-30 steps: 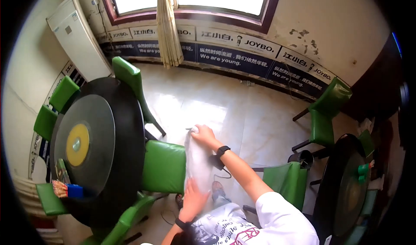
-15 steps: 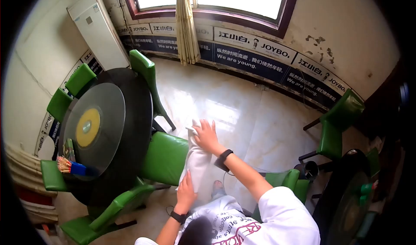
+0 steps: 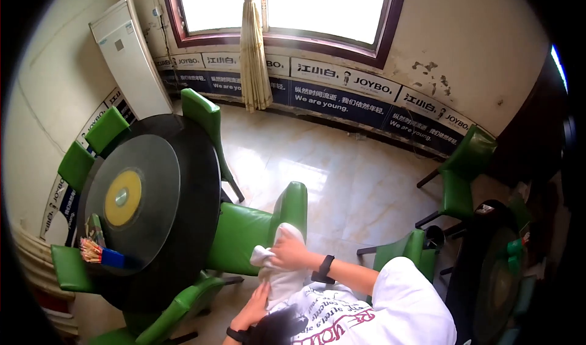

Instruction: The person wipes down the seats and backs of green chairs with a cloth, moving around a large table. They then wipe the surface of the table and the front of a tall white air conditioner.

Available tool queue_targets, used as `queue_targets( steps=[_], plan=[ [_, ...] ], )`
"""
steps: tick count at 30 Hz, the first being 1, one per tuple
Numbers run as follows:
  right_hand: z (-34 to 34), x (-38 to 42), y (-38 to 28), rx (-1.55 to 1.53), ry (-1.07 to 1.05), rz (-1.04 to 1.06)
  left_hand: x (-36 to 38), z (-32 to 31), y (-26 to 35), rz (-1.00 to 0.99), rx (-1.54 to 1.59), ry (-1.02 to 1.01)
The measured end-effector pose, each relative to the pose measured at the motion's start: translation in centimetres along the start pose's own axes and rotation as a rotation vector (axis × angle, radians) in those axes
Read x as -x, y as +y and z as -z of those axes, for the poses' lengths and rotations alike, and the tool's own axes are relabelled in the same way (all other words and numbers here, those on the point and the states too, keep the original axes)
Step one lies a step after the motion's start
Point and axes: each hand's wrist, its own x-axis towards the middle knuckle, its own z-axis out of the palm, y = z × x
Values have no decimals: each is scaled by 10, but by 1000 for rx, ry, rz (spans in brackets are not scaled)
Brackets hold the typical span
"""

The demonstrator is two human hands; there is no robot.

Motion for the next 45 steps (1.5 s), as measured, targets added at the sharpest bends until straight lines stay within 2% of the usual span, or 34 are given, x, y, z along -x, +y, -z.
queue_targets(
  steps=[1, 4, 5, 8, 10, 12, 14, 16, 17, 18, 19, 20, 22, 24, 25, 27, 28, 29, 31, 32, 33, 34, 35, 37, 38, 41, 42, 44, 45],
  plan=[
    [-12, 1, 3, -38, 160, -1, -6, 11, 10, 9, 160, -20],
    [-15, 7, 21, 93, 429, 8, -34, 23, 26, -15, 595, -126],
    [-13, 12, 34, 100, 345, -51, -42, 13, 25, 13, 513, -116],
    [20, 21, 55, 179, 81, -35, -59, 0, 22, 26, 255, -133],
    [39, 9, 48, 172, 15, 19, -64, 16, 18, 85, 525, -217],
    [49, -9, 62, 166, -214, 121, -74, -16, -18, 30, 578, -151],
    [67, -46, 60, 298, -691, 178, -78, -42, -49, 27, 675, -97],
    [66, -100, 55, 358, -1282, 87, -81, -70, -79, 142, 617, -90],
    [57, -123, 60, 235, -1449, 109, -81, -69, -81, 204, 650, -40],
    [45, -147, 71, 122, -1619, 124, -92, -108, -110, 250, 651, -18],
    [20, -151, 99, 250, -1488, 213, -99, -129, -129, 307, 687, 17],
    [-26, -177, 134, 157, -1699, 296, -103, -157, -143, 366, 733, 35],
    [-131, -200, 191, -128, -2145, 402, -104, -141, -144, 468, 747, 111],
    [-137, -237, 144, 333, -2068, 172, -110, -114, -150, 574, 749, 159],
    [-149, -257, 128, 517, -2060, 72, -112, -125, -165, 620, 800, 127],
    [-210, -252, 158, 562, -2017, 52, -114, -120, -188, 701, 960, 64],
    [-237, -242, 183, 526, -1862, 109, -117, -130, -204, 890, 943, -138],
    [-238, -240, 196, 316, -1834, 36, -116, -160, -225, 918, 928, -158],
    [-241, -226, 210, 503, -1516, 555, -120, -145, -222, 966, 976, -169],
    [-227, -234, 191, 515, -1498, 392, -121, -152, -235, 967, 1033, -122],
    [-225, -238, 198, 412, -1427, 327, -121, -149, -240, 975, 1012, -145],
    [-221, -245, 204, 316, -1341, 269, -121, -145, -242, 985, 982, -158],
    [-218, -252, 206, 330, -1378, 311, -122, -149, -242, 996, 966, -156],
    [-217, -261, 211, 353, -1433, 396, -122, -149, -235, 973, 954, -183],
    [-210, -263, 209, 442, -1391, 477, -122, -145, -235, 965, 941, -192],
    [-151, -271, 175, 406, -1459, 413, -117, -151, -220, 721, 1142, -77],
    [-128, -271, 171, 363, -1478, 401, -115, -116, -192, 750, 863, -173],
    [-52, -265, 121, 429, -1565, 281, -135, -148, -189, 484, 911, -180],
    [-10, -259, 112, 294, -1523, 344, -127, -104, -148, 458, 880, -160]
  ],
)
